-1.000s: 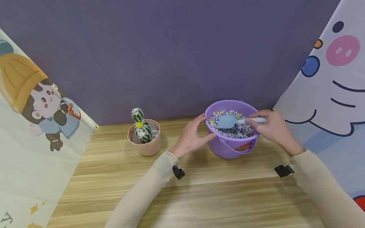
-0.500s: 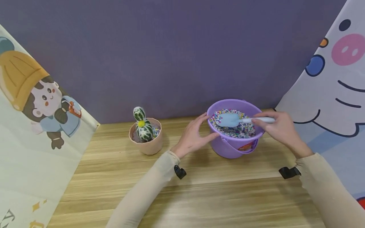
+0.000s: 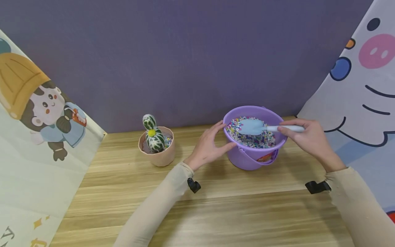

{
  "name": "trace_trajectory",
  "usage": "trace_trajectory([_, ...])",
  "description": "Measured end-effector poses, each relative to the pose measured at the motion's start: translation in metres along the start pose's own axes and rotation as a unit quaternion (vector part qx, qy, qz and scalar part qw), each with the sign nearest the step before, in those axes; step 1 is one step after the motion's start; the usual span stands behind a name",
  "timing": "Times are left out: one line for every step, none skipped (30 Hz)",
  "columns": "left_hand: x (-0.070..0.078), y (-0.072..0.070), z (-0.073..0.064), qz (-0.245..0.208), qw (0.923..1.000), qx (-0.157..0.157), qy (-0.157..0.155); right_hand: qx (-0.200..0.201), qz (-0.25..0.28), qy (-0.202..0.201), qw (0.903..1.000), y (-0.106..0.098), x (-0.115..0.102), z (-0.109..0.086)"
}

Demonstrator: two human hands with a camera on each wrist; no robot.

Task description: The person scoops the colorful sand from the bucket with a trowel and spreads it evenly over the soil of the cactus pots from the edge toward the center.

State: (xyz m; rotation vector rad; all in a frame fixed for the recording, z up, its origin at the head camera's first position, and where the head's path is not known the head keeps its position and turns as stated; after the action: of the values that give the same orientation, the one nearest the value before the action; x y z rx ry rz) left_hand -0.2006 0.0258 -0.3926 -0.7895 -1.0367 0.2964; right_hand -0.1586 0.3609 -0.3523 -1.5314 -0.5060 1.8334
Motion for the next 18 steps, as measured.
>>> trace_trajectory([-0.0002,0.0003,0.0,0.0,1.0,0.0,0.0,-0.001,0.002,0.002,1.0,-0.0005,0.0,-0.0003])
trace_trajectory([-0.0002,0.0004,-0.0002,0.001,1.0,0.0,0.0,-0.002,0.004,0.003,1.0,-0.001,-0.0001,-0.0007])
trace_trajectory([-0.0001,0.0005,-0.0003,0.0,1.0,-0.001,0.0,-0.003,0.004,0.005,1.0,-0.0016,-0.0002,-0.001])
trace_trajectory([0.0,0.0007,-0.0005,0.001,1.0,-0.001,-0.001,-0.004,0.006,0.008,0.9999,-0.0022,-0.0004,-0.0013])
trace_trajectory([-0.0002,0.0009,-0.0005,0.001,1.0,-0.001,-0.001,-0.006,0.005,0.01,0.9999,-0.0029,-0.0007,-0.0016])
trace_trajectory([-0.0001,0.001,-0.0006,0.0,1.0,-0.001,-0.001,-0.007,0.004,0.012,0.9999,-0.0035,-0.001,-0.0018])
trace_trajectory([-0.0002,0.0011,-0.0007,0.0,1.0,-0.001,-0.001,-0.008,0.004,0.014,0.9999,-0.0042,-0.0014,-0.002])
trace_trajectory([0.0,0.001,-0.0008,-0.001,1.0,-0.001,-0.001,-0.009,0.005,0.017,0.9998,-0.0047,-0.0018,-0.0021])
trace_trajectory([0.0001,0.001,-0.0009,-0.001,1.0,-0.001,-0.001,-0.012,0.007,0.02,0.9997,-0.0053,-0.0022,-0.0021])
trace_trajectory([0.0001,0.001,-0.001,-0.001,1.0,0.0,-0.002,-0.013,0.007,0.022,0.9996,-0.0057,-0.0028,-0.0021])
trace_trajectory([0.0001,0.001,-0.001,-0.001,1.0,0.0,-0.002,-0.015,0.008,0.025,0.9996,-0.0062,-0.0032,-0.0021])
trace_trajectory([0.0002,0.0009,-0.0011,-0.002,1.0,0.0,-0.003,-0.015,0.008,0.029,0.9994,-0.0066,-0.0037,-0.0021])
trace_trajectory([0.0002,0.001,-0.001,-0.002,1.0,0.001,-0.004,-0.017,0.008,0.031,0.9993,-0.007,-0.0044,-0.0021])
trace_trajectory([0.0002,0.001,-0.0009,-0.003,1.0,0.002,-0.004,-0.018,0.007,0.034,0.9992,-0.0074,-0.0051,-0.0021])
trace_trajectory([0.0001,0.0009,-0.0009,-0.002,1.0,0.002,-0.004,-0.018,0.006,0.036,0.9992,-0.0079,-0.0058,-0.0022])
trace_trajectory([0.0,0.001,-0.001,-0.001,1.0,0.003,-0.004,-0.017,0.005,0.037,0.9992,-0.0083,-0.0066,-0.0023])
trace_trajectory([0.0,0.001,-0.001,0.001,1.0,0.005,-0.005,-0.018,0.005,0.037,0.9991,-0.0088,-0.0074,-0.0023])
trace_trajectory([-0.0001,0.001,-0.0011,0.002,1.0,0.007,-0.004,-0.016,0.003,0.035,0.9992,-0.0094,-0.0082,-0.0025])
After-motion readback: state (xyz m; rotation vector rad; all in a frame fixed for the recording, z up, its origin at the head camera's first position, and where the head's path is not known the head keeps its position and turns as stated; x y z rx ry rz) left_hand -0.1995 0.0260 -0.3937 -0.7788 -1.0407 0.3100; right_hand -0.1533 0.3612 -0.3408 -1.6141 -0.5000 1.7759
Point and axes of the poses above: each hand's wrist, its own z-axis towards the middle knuckle, its own y-axis out of the palm, x = y × z, the point moved 2 cm from there along z, towards the middle knuckle
